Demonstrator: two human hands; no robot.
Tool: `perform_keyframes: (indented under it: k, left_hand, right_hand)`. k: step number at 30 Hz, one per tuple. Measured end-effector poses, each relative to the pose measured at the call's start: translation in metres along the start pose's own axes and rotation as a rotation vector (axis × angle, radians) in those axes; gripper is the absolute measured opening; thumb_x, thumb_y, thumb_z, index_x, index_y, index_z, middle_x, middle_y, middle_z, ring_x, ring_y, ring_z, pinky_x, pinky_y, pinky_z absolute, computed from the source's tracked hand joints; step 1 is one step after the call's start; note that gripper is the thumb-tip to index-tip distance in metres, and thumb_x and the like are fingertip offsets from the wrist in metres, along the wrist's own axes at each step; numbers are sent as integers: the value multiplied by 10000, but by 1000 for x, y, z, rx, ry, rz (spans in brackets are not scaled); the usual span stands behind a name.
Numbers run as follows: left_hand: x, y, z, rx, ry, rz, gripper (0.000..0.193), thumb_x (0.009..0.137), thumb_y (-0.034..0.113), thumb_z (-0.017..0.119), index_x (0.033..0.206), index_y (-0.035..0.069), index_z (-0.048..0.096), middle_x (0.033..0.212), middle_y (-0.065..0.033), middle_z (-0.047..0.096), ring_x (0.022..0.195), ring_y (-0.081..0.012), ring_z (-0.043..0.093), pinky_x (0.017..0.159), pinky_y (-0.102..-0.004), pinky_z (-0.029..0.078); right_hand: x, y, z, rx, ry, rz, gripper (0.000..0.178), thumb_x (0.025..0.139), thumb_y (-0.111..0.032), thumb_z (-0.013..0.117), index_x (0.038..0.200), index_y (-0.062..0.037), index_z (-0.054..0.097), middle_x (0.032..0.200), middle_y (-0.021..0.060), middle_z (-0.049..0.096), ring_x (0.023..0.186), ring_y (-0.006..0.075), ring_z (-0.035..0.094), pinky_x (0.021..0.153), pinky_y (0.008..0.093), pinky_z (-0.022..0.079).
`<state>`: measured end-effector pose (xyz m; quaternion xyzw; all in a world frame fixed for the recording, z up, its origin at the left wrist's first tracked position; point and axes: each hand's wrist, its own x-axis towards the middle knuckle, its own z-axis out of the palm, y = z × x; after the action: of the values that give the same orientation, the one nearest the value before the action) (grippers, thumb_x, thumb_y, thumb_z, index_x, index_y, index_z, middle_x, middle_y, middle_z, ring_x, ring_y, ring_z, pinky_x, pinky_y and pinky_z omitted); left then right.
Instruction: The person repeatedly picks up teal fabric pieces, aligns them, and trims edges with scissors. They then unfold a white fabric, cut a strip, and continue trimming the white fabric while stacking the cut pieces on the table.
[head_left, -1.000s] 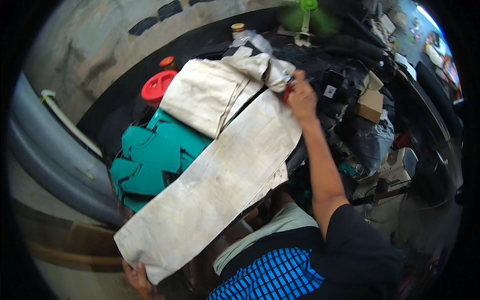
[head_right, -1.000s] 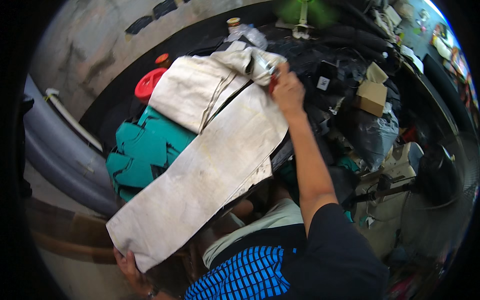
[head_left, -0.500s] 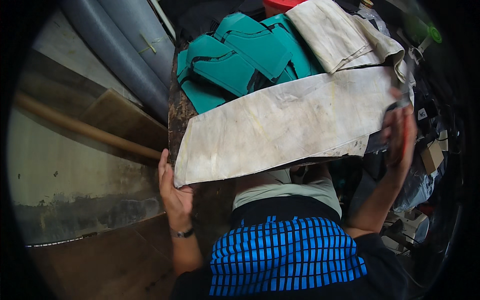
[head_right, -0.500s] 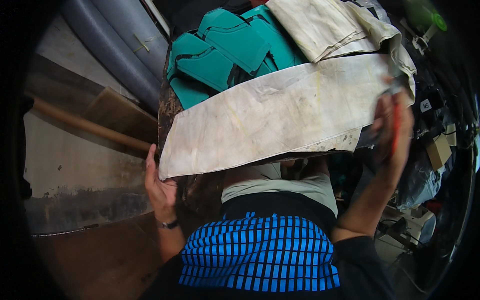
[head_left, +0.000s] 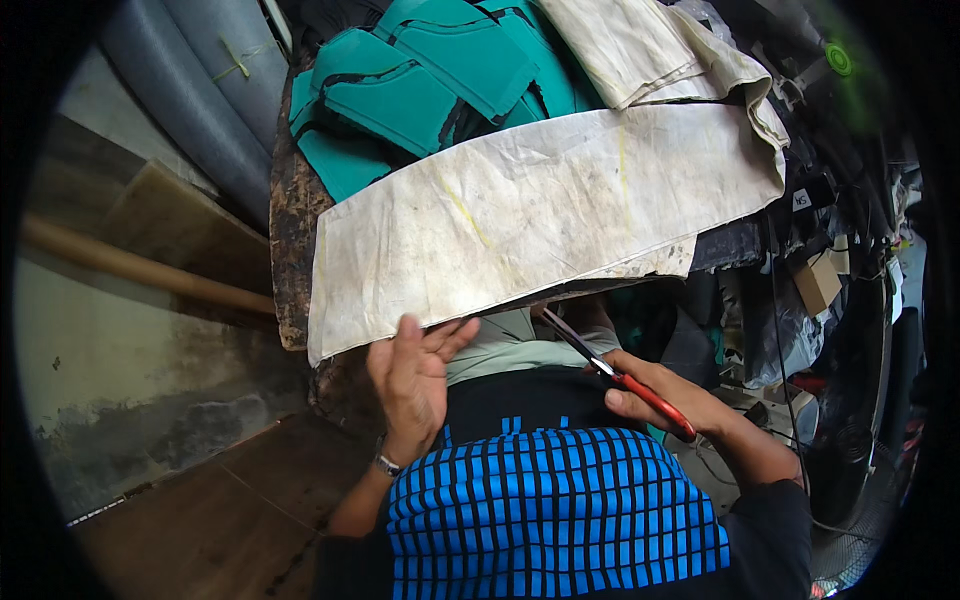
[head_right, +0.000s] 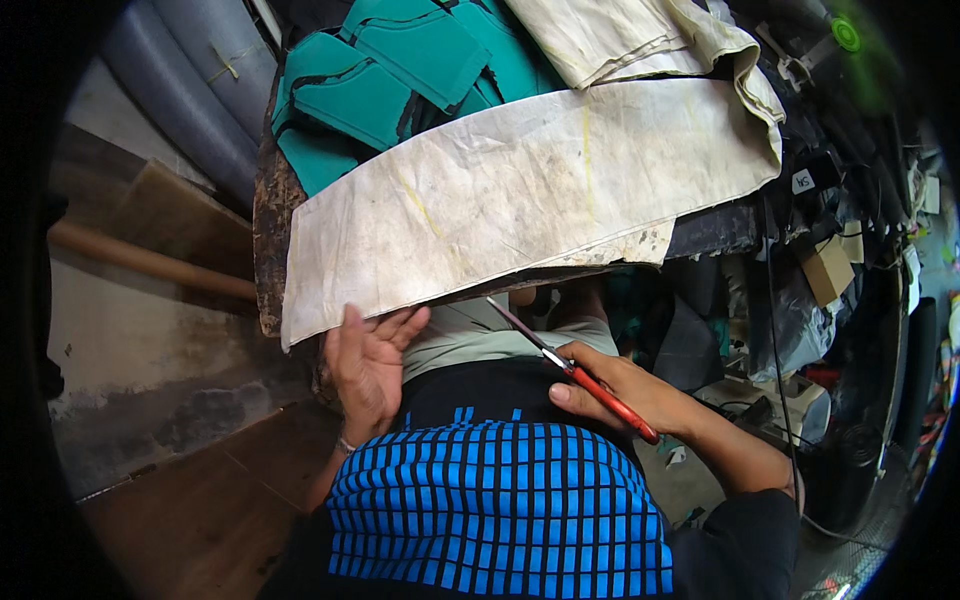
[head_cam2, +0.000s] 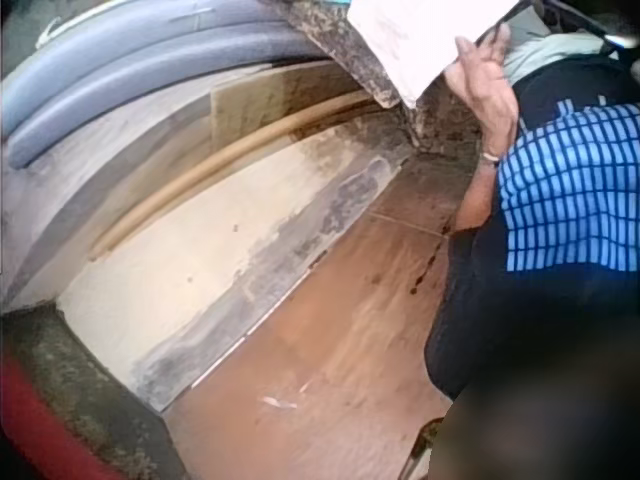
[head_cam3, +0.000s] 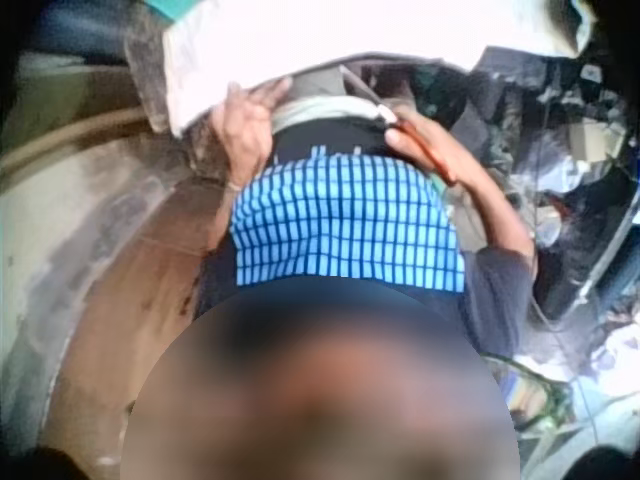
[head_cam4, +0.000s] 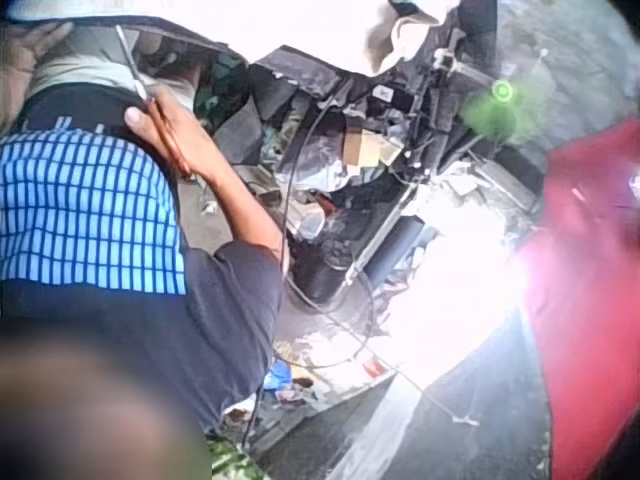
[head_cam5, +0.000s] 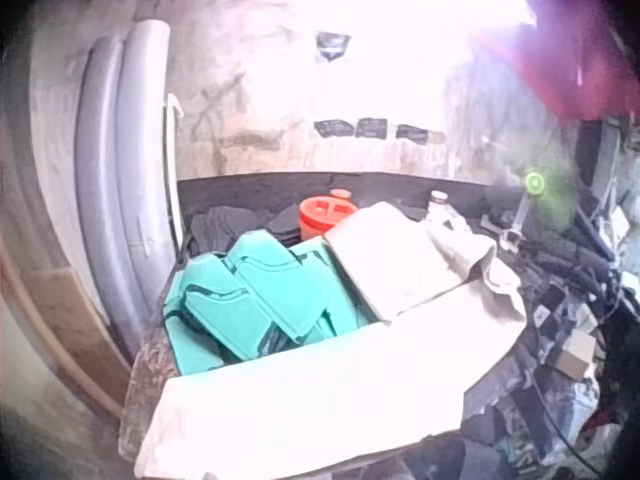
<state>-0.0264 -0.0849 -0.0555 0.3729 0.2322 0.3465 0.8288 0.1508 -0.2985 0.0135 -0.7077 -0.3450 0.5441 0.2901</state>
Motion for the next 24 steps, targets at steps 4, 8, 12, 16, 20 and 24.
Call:
perform_keyframes:
  k: [4, 8, 12, 16, 20, 24]
  left_hand:
    - [14, -6, 15, -36, 85, -73, 355, 1006, 159, 539, 1222, -120, 496, 1128, -229, 634, 997, -285, 676, 852, -455, 593]
    - [13, -8, 16, -36, 80, -69, 367, 979, 72, 563, 1319, -31, 468, 1228, -164, 601, 1041, -254, 655, 828, -419, 601]
    - [3, -13, 12, -86, 67, -133, 398, 974, 66, 569, 1351, 18, 451, 1257, -141, 583, 1081, -251, 635, 844, -409, 594]
    - [-1, -23, 5, -112, 28, -136, 417, 974, 68, 569, 1366, 27, 431, 1256, -126, 576, 1068, -239, 634, 859, -413, 595]
    - [-2, -21, 0, -113, 16, -226, 328, 992, 94, 553, 1300, 2, 488, 1171, -123, 607, 1052, -232, 639, 910, -442, 574]
    - [-8, -19, 6, -153, 5, -196, 298, 1002, 109, 543, 1273, -10, 509, 1144, -124, 613, 1052, -244, 642, 938, -421, 559]
  right_hand:
    - [9, -14, -6, 77, -62, 27, 655, 971, -579, 481, 1284, -4, 480, 947, 148, 592, 900, 210, 574, 785, 332, 457]
    - [23, -34, -9, 113, -137, 51, 605, 989, -550, 449, 1266, -14, 489, 871, 111, 556, 826, 182, 555, 743, 325, 450]
    - [27, -40, -7, 131, -138, 56, 615, 993, -543, 441, 1300, -10, 464, 932, 132, 576, 888, 199, 574, 787, 333, 459]
    - [30, -34, 0, 99, -66, -17, 653, 985, -551, 463, 1336, -1, 437, 1087, 184, 588, 1056, 249, 570, 916, 361, 443]
    - [31, -34, 4, 111, -53, -28, 688, 978, -575, 465, 1347, 4, 428, 1099, 192, 593, 1082, 266, 569, 937, 361, 433]
    - [33, -34, 3, 74, -60, -10, 696, 979, -589, 445, 1346, 3, 430, 1063, 191, 597, 1056, 264, 580, 925, 357, 434]
